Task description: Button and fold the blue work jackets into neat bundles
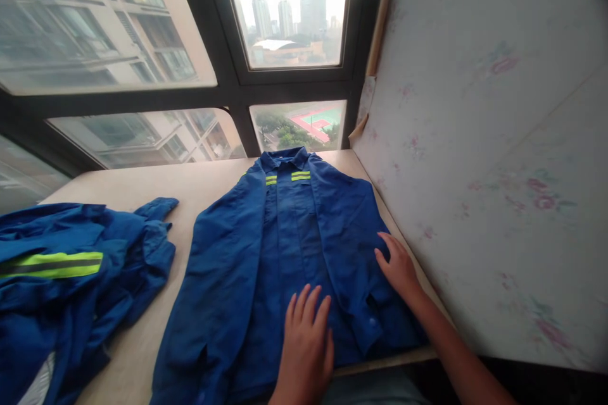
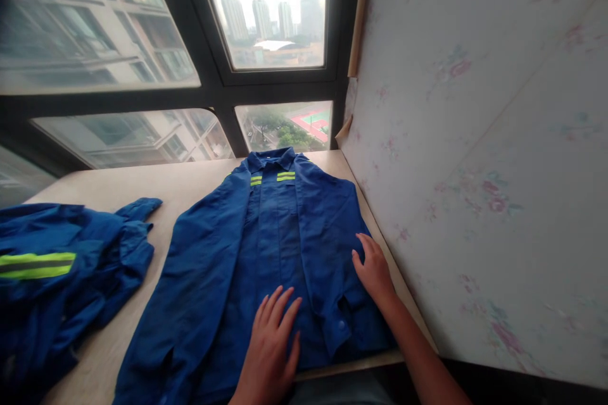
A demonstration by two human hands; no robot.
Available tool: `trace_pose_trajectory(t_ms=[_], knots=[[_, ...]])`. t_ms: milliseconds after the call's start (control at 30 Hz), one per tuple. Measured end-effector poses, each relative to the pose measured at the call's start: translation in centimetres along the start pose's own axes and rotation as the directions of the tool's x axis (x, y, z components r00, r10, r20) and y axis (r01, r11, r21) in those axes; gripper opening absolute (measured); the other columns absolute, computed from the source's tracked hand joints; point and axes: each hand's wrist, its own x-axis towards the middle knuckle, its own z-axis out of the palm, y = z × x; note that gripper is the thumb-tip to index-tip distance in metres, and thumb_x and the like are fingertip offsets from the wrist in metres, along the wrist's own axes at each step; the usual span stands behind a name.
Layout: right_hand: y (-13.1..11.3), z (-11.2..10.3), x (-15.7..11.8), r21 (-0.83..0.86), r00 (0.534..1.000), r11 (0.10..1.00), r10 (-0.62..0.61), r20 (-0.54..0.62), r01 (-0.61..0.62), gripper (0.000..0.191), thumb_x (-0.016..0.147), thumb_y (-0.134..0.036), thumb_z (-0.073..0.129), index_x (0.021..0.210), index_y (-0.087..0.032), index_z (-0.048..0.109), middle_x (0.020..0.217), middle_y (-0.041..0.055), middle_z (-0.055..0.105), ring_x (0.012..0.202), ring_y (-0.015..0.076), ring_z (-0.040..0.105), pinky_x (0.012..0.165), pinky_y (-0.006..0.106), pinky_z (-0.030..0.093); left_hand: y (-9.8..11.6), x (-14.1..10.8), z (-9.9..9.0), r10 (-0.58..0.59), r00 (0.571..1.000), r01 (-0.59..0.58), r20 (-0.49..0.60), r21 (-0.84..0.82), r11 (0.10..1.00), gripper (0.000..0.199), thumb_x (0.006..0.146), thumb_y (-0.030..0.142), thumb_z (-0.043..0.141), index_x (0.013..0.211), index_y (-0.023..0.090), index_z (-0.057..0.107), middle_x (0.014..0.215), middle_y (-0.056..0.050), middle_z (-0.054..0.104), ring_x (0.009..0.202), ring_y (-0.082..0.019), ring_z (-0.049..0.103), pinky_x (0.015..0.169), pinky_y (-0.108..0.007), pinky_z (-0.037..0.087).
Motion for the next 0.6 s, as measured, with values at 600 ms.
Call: trace_pose_trajectory(t_ms=[600], knots=[[-1.1,-5.6,-7.1,0.023,0.974,0.997,0.063,0.219,-0.069,0.042,0.093,-0.033,0.041,0.127,-0.018,0.060,0.098,0.0090,0.069,0.086,0.0224,0.067,0.082,0.037,0.054,6.9,0.4,5.5,0.161,0.985,-0.173,-0.066,-0.276,0.946,0.039,0.089,0.028,0.058,0.128,0.024,0.059,0.130,-0.004,0.065,0.120,-0.023,0.060,0.106,-0.042,0.048]])
